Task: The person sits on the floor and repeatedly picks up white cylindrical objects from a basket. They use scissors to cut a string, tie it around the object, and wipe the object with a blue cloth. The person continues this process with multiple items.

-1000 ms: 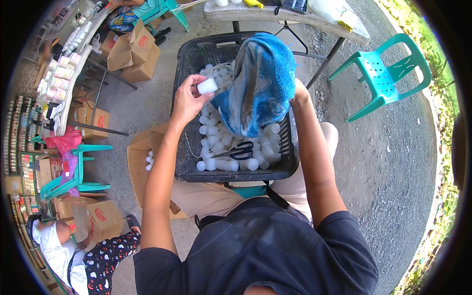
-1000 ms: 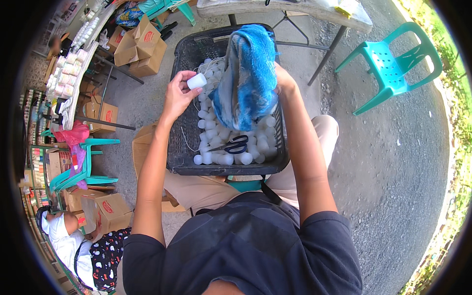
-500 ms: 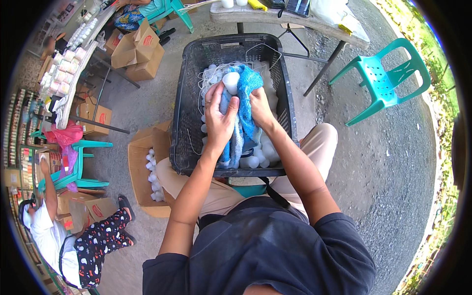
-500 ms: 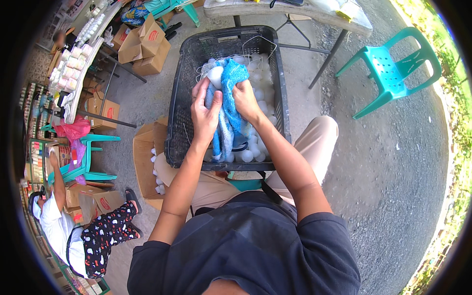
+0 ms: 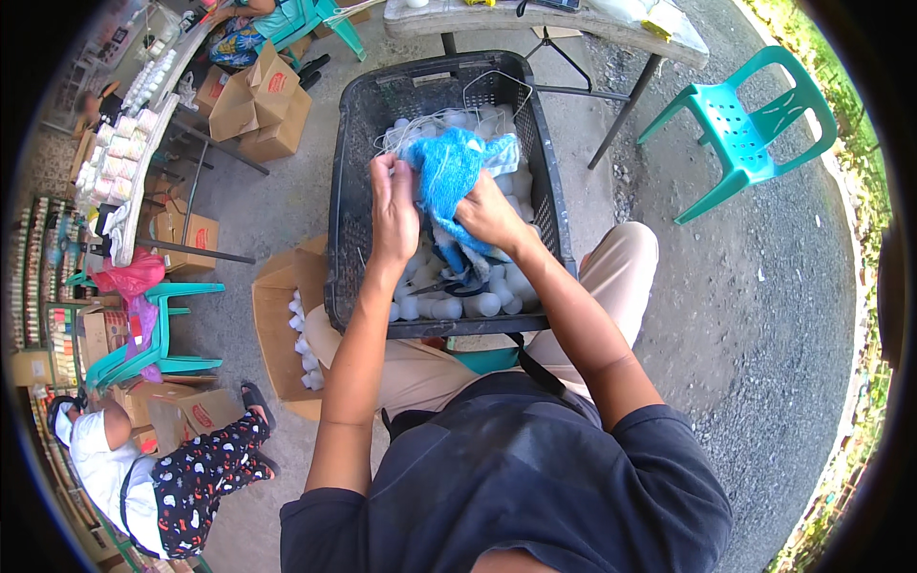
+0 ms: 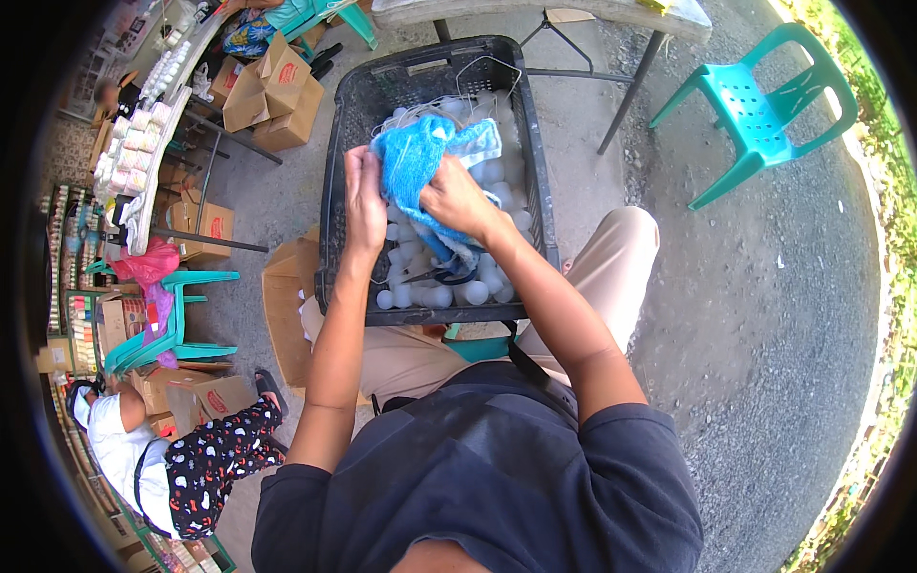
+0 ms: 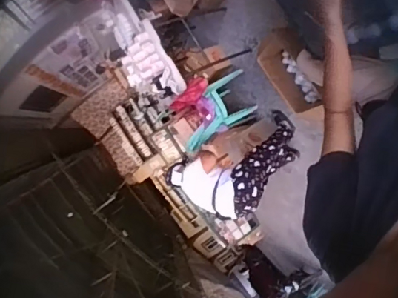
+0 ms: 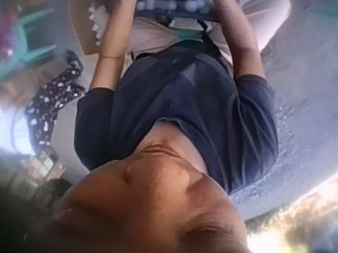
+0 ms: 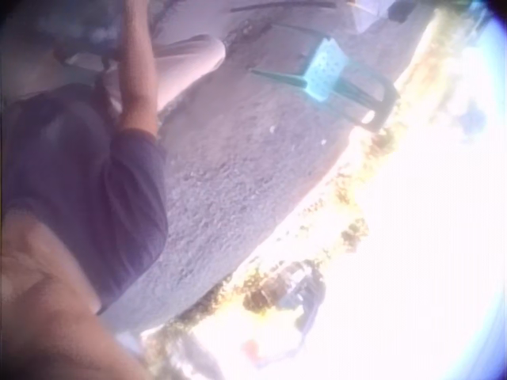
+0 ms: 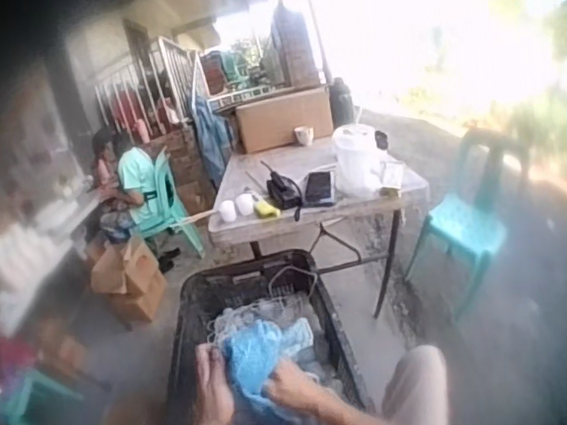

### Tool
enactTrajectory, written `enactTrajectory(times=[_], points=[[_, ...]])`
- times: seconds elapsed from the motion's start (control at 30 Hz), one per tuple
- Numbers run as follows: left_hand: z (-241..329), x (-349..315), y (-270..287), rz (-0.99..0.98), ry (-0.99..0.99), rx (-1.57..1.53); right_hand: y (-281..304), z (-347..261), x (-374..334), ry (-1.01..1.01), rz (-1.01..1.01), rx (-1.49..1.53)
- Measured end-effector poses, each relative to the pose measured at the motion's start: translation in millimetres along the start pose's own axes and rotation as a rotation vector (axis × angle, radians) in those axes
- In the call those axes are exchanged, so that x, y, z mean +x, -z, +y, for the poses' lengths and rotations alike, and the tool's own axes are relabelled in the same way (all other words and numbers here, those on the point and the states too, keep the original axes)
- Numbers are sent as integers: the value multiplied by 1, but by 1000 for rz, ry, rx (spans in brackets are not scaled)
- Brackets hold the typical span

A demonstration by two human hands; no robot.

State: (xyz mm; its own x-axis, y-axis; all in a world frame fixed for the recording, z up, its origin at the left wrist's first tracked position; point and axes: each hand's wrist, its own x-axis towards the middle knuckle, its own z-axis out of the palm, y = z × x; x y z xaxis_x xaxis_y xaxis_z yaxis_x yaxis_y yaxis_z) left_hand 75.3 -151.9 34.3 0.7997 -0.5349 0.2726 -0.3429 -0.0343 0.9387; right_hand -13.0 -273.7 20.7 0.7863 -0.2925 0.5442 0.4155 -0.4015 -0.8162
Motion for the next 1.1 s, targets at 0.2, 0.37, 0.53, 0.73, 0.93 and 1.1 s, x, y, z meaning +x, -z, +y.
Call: enactTrajectory(times=[0.2,0.37,0.53,0.73,0.93,1.1], points=[[-10,-7,-33,92,139,-465,-14,1,-9,-166,125,-307],[-11,-3,-43,125,92,-197,-9,22,-4,-336,339,247],[-10,11,-21,52,579,-591,-4,11,-9,-189,57,347],[-37,13,-17,-6,183,-455,-16,3,-4,-122,134,-125],[33,34,-23,-115,198,-451,9,-6,40,-88,355,-195],[52,70,56,-268,182,-872,57,4,90,-48,-50,-975]])
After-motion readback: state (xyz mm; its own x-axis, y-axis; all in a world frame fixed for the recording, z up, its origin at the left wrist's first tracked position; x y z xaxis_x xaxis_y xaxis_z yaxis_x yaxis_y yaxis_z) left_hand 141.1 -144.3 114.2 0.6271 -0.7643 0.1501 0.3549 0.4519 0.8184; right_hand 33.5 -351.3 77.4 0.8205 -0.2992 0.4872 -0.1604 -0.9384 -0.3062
